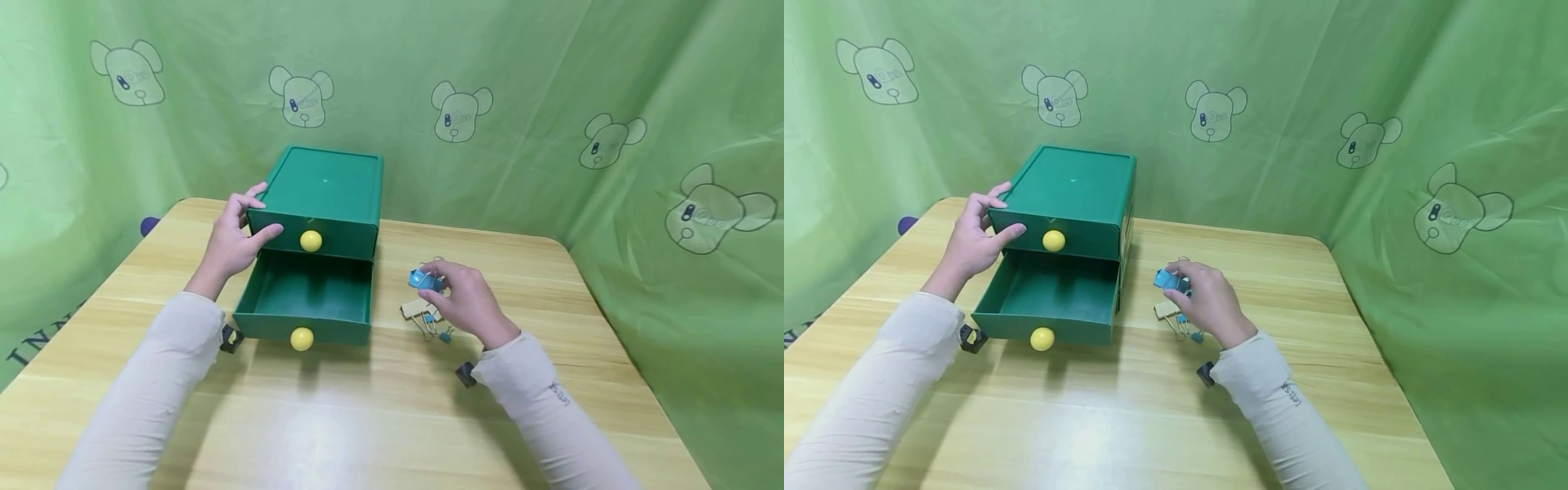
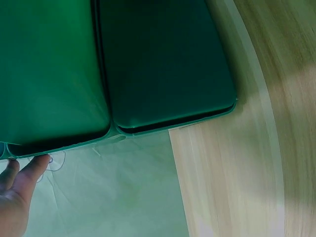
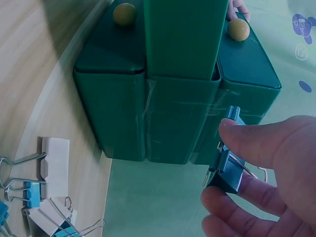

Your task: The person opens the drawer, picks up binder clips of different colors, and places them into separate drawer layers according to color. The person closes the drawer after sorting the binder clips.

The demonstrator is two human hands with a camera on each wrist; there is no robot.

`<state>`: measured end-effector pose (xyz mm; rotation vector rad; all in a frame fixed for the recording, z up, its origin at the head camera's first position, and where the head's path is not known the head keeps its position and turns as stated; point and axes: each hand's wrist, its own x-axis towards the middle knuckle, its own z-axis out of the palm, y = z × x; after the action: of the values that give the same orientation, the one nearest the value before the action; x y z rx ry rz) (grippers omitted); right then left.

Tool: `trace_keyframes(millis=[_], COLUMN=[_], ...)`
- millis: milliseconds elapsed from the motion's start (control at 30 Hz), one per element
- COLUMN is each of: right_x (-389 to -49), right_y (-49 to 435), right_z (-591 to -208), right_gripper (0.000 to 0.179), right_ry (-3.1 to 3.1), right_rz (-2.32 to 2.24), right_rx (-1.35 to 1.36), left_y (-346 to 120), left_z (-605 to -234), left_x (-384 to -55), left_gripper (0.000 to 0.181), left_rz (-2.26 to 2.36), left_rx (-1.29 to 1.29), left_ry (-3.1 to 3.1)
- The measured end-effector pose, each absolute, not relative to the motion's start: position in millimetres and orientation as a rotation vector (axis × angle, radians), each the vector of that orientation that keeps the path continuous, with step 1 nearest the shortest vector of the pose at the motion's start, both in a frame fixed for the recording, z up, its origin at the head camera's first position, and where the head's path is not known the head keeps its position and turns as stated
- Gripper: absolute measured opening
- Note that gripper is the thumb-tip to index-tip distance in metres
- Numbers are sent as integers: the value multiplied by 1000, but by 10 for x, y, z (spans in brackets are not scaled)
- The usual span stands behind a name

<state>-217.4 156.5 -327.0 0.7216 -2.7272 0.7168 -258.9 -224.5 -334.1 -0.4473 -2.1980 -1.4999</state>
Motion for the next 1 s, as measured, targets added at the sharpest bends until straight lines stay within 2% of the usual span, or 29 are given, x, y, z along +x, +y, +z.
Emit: trace_keyframes(millis=[1000], right_x=[-2121], right_y=[1333], right_z=[-3120], right_gripper=[36], right_ry=[-2657], right_rz=[705], right_rx=[841], left_y=[-2244], left_z=[-3366], left_x=[-2594], left_gripper=[41], left_rz=[-1495], left_rx=[-460], left_ry=[-2179])
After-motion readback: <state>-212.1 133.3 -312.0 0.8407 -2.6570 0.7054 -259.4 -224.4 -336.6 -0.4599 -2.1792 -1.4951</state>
